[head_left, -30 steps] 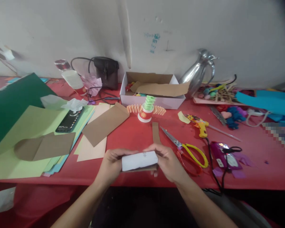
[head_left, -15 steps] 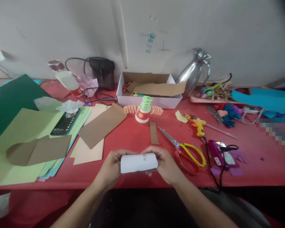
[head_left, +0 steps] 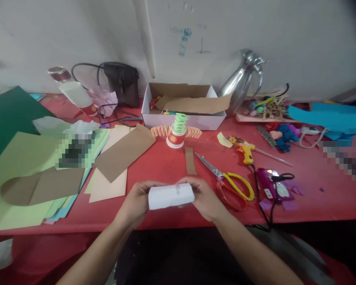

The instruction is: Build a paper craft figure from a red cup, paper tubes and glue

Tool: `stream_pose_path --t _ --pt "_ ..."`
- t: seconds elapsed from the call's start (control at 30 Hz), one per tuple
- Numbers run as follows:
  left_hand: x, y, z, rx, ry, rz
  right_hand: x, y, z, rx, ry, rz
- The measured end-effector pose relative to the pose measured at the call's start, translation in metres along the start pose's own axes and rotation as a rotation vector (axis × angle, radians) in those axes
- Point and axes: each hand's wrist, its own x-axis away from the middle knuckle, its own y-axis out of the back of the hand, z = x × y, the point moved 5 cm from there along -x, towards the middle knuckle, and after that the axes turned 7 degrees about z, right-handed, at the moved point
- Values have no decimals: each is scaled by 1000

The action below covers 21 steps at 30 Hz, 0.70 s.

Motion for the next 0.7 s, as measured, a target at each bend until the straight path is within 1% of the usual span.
stream_pose_path --t 0.1,0.17,0.27,0.33,0.4,0.47,0.53,0.6,0.7 --pt "0 3 4 -45 -36 -21 1 0 4 132 76 6" --pt "2 4 2 -99 -96 -20 2 0 5 142 92 14" --pt "6 4 -6 -211 -152 44 4 -2 5 82 71 49" --pt "9 2 -10 -271 -158 101 6 -5 7 67 59 92" --pt "11 0 -13 -298 -165 127 9 -7 11 66 65 123" --pt "12 -1 -12 -304 -178 123 11 -9 15 81 79 129" --pt "13 -1 -9 -277 -209 94 12 -9 17 96 80 118" --pt "13 -1 -6 -251 -239 65 12 -9 18 141 78 99" --pt "15 -3 -2 -216 -260 54 13 -7 18 160 98 54"
